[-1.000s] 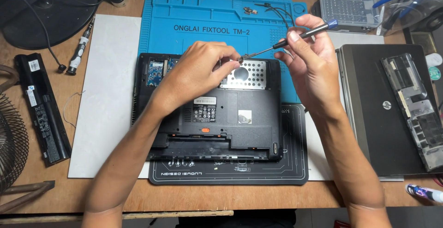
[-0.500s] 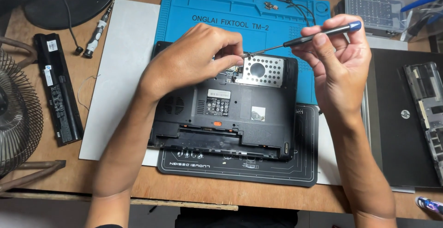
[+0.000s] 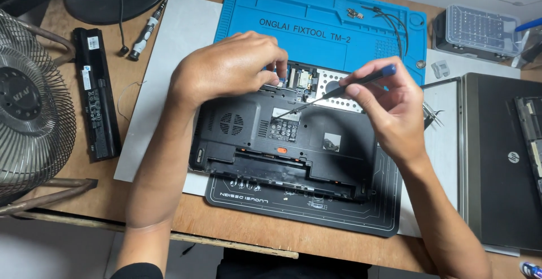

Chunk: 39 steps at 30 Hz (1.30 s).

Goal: The person removes a hard drive from a laptop, then installs a metal bracket into the drive bay and secures it with screws. The laptop remains open on the workbench throughout the process.

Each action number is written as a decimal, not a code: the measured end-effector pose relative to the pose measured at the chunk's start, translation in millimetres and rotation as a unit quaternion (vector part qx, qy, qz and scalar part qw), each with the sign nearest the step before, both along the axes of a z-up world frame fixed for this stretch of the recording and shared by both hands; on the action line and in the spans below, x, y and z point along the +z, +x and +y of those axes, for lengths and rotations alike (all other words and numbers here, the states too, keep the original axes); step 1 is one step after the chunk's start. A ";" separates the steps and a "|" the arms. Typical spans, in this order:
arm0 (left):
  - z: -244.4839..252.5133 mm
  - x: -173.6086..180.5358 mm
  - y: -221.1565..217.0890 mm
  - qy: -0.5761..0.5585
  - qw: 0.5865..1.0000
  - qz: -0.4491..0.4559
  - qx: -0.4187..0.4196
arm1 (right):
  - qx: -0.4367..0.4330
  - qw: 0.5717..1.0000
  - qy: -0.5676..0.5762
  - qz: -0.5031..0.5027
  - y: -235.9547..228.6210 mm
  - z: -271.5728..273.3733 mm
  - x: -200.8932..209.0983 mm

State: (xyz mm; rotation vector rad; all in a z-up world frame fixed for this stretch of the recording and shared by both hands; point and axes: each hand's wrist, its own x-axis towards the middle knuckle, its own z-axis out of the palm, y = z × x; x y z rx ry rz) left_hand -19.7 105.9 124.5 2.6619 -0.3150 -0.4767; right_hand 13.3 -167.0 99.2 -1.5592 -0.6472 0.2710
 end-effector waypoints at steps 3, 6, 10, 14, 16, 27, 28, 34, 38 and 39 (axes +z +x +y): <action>-7.6 3.7 -1.0 -0.006 1.000 0.023 -0.003 | 0.009 1.000 -0.018 -0.012 -1.9 4.0 -5.3; -13.1 12.3 -6.2 -0.091 0.994 -0.047 -0.026 | 0.008 0.999 0.035 -0.024 5.8 6.2 -28.1; -16.4 10.2 -4.5 -0.083 0.996 -0.035 -0.026 | 0.007 0.999 0.039 -0.024 7.7 5.6 -29.4; -17.5 10.7 -4.8 -0.075 0.997 -0.020 -0.023 | -0.028 0.997 0.044 -0.055 14.5 -6.4 -18.9; -17.8 4.7 0.1 -0.074 0.997 -0.018 -0.025 | -0.046 0.996 0.049 -0.061 17.4 -12.6 -10.3; -17.8 -14.8 12.6 -0.059 0.997 -0.037 -0.034 | -0.118 0.989 0.069 -0.054 18.3 -24.9 7.6; -18.1 -14.6 12.7 -0.059 0.997 -0.036 -0.035 | -0.119 0.989 0.069 -0.054 18.0 -25.3 7.5; -17.9 -9.9 10.6 -0.085 0.993 -0.065 -0.055 | -0.116 0.989 0.079 -0.038 17.9 -25.8 9.9; -18.1 -5.4 9.7 -0.091 0.993 -0.060 -0.048 | -0.125 0.988 0.073 -0.053 18.0 -28.1 11.7; -17.2 -5.6 9.6 -0.096 0.992 -0.069 -0.048 | -0.131 0.987 0.078 -0.046 17.7 -27.6 12.4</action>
